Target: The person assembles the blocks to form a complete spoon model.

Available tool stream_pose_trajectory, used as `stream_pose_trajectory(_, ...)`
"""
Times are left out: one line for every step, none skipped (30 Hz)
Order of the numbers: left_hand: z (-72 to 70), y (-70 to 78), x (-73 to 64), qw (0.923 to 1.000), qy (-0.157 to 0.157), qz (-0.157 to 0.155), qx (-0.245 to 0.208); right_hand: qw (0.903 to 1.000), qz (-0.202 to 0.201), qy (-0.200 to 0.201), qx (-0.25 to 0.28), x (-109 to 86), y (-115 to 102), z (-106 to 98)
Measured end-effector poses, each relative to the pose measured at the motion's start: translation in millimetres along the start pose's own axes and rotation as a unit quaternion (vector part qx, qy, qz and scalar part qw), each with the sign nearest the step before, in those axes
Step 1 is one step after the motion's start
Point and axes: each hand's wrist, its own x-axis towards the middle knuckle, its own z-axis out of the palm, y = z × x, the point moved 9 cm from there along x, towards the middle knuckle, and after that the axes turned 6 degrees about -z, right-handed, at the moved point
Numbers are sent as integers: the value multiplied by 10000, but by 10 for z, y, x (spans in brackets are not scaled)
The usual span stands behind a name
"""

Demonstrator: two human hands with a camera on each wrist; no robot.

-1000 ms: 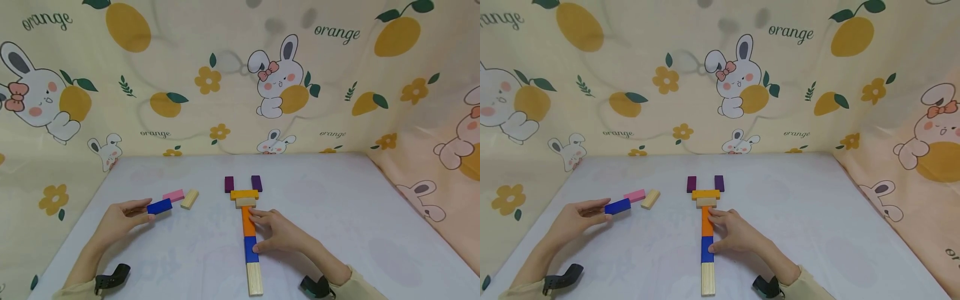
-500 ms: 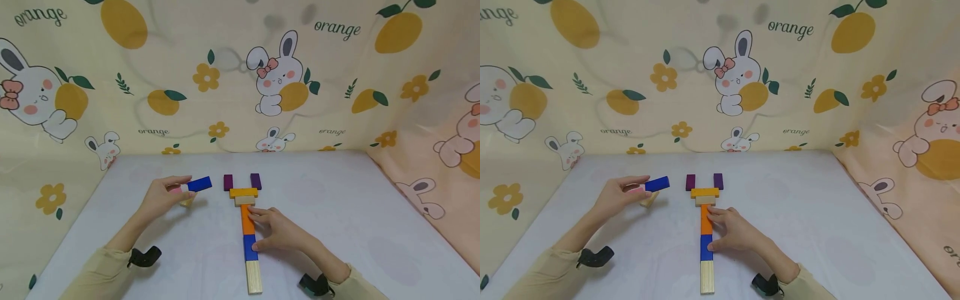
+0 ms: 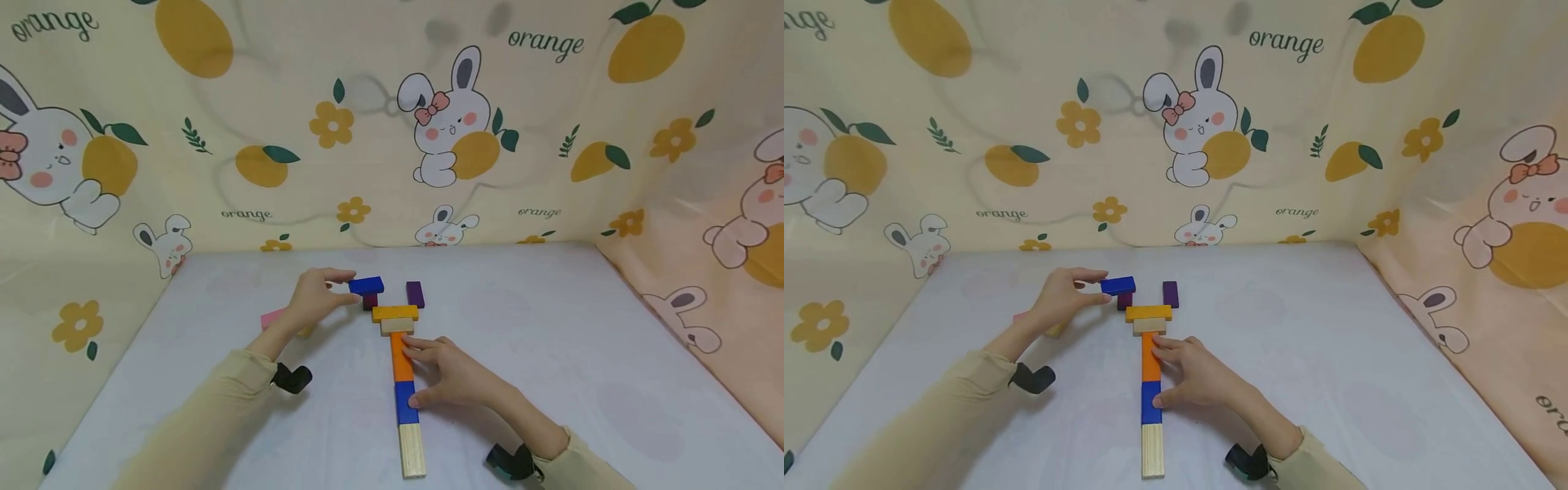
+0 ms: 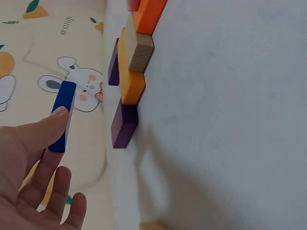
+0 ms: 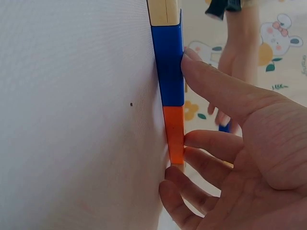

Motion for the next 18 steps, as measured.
stream_pose_trajectory(44,8,29,10000,-45,-38,-29,10000,-2,4,5,0,-2,-5)
stream_pose_trajectory(88,17,57,9999,-88,-54,-41,10000,-4,6,10,1,-3,-8)
stream_pose_trajectory(132,31,80,9999,-136,-48,-24,10000,-9,8,17,1,-5,-11)
stream_pose_trajectory(174,45,103,9998,-177,-23,-12,10000,-13,0,23,3,-6,-11)
stream_pose_trajectory(213,52,123,9998,-213,-8,6,10000,-20,0,30,3,-10,-13)
stream_pose_trajectory(250,50,143,9997,-236,-17,12,10000,-33,-5,33,4,-12,-12)
stream_pose_trajectory(283,53,162,9997,-254,20,40,10000,-37,-7,21,5,-12,-10)
stream_pose_trajectory(314,52,179,9996,-264,45,66,10000,-46,-9,20,6,-14,-9)
stream_pose_trajectory(339,49,195,9996,-265,52,75,10000,-59,-9,27,7,-17,-8)
stream_pose_trajectory(362,37,210,9996,-258,18,74,10000,-64,-9,30,7,-19,-7)
stream_pose_trajectory(380,25,222,9997,-250,-34,56,10000,-69,-7,37,7,-20,-6)
stream_pose_trajectory(398,18,234,9997,-244,-57,58,10000,-71,-9,32,8,-20,-5)
stream_pose_trajectory(418,13,248,9996,-246,-56,86,10000,-66,-9,30,8,-19,-5)
stream_pose_trajectory(435,11,260,9996,-245,-70,109,10000,-59,-13,37,7,-17,-4)
stream_pose_trajectory(451,13,270,9996,-250,-68,143,10000,-52,-17,38,7,-15,-4)
stream_pose_trajectory(467,19,280,9995,-262,-50,176,10000,-40,-19,35,6,-12,-5)
stream_pose_trajectory(483,26,290,9994,-277,-28,215,10000,-35,-23,32,6,-9,-5)
stream_pose_trajectory(499,36,298,9992,-292,10,259,10000,-31,-23,20,5,-6,-7)
